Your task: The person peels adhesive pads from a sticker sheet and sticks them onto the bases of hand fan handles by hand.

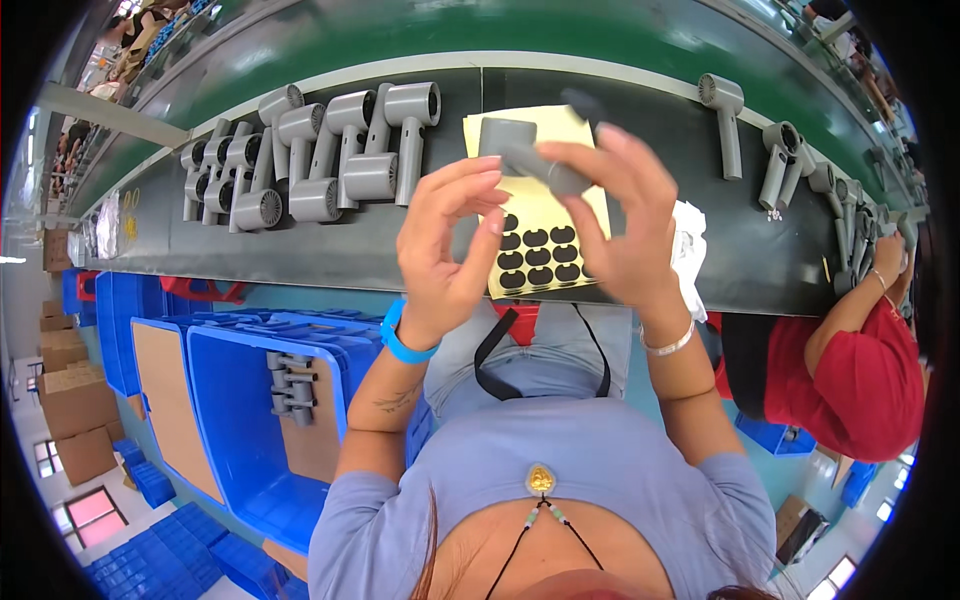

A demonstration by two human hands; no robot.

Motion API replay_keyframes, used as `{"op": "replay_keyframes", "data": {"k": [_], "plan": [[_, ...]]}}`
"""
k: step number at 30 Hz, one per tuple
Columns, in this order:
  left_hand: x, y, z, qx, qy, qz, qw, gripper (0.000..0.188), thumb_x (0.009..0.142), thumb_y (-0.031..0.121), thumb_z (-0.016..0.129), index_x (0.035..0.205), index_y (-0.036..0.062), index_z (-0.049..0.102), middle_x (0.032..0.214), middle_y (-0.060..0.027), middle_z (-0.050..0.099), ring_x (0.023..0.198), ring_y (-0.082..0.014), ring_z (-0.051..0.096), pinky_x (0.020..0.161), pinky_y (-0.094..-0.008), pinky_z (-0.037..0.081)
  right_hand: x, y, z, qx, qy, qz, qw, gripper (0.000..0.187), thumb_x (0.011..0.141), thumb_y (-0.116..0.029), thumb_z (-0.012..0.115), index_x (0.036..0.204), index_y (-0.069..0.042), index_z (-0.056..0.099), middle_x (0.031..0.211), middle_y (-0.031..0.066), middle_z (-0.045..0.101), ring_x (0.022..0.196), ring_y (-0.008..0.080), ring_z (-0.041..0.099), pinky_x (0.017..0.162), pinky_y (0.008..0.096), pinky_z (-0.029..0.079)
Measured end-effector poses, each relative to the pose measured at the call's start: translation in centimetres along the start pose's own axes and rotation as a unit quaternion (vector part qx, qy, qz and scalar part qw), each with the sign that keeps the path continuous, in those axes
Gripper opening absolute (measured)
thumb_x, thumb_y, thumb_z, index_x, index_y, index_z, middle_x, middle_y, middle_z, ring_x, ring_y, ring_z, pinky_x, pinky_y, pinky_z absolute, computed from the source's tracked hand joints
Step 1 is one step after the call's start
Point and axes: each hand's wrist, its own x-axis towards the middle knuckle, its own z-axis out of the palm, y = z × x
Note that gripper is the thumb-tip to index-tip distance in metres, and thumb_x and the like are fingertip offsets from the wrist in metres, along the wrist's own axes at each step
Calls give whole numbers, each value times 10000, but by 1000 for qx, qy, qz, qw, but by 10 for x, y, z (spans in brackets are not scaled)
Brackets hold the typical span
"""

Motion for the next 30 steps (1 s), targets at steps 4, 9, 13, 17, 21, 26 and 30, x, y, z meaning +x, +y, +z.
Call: {"op": "replay_keyframes", "data": {"k": [4, 9, 13, 17, 21, 26, 30], "plan": [[-8, 3, 16, 19, -25, -60, 998, 447, 788, -89, 631, 1223, -12, 566, 1183, -141, 620, 778, -177, 668, 726, -291, 547, -25, -11, 7, 15, -75, -15, 997, 624, 796, 110, 641, 1332, -11, 344, 1231, 175, 608, 1094, 289, 627, 881, 346, 523], [-17, -2, 14, 57, -12, -43, 997, 477, 779, -119, 619, 1233, 18, 577, 1170, -135, 635, 784, -199, 671, 704, -292, 549, -22, -32, -8, 199, -42, 148, 968, 403, 841, 37, 624, 1227, 12, 512, 1323, 254, 507, 1186, 293, 563, 907, 369, 507], [-18, 4, 11, 50, -45, -46, 997, 406, 842, -64, 645, 1234, -1, 563, 1224, -176, 605, 1066, -236, 631, 806, -319, 562, -27, -29, -19, 171, 12, 130, 977, 181, 850, 50, 617, 1023, 5, 588, 1047, 116, 582, 888, 168, 572, 777, 274, 477], [-20, 9, 19, 1, -23, -63, 998, 447, 776, -156, 591, 1192, 6, 601, 1215, -160, 603, 855, -200, 661, 746, -285, 575, -30, -41, -24, 170, -12, 186, 968, 94, 877, 27, 604, 964, 4, 575, 955, 73, 556, 830, 141, 540, 753, 259, 452], [-25, 14, 20, -48, -20, -103, 993, 453, 779, -166, 586, 1200, 1, 597, 1240, -156, 589, 895, -182, 657, 760, -284, 577, -30, -44, -28, 127, -74, 196, 970, 107, 889, 14, 597, 988, 2, 562, 942, 65, 558, 827, 135, 536, 775, 258, 456], [-27, 18, 18, -167, -45, -162, 971, 454, 814, -143, 610, 1247, -12, 578, 1345, -152, 510, 876, -135, 623, 747, -270, 562, -31, -45, -21, 202, -45, 253, 945, 388, 860, 45, 615, 1185, -18, 413, 930, 81, 567, 922, 167, 574, 865, 297, 454], [-30, 19, 17, -196, -63, -174, 963, 458, 816, -117, 641, 1260, -29, 566, 1366, -161, 487, 843, -124, 604, 736, -261, 548, -31, -46, -20, 234, -42, 274, 932, 414, 846, 69, 623, 1185, -25, 405, 910, 81, 579, 994, 192, 599, 893, 317, 462]]}}
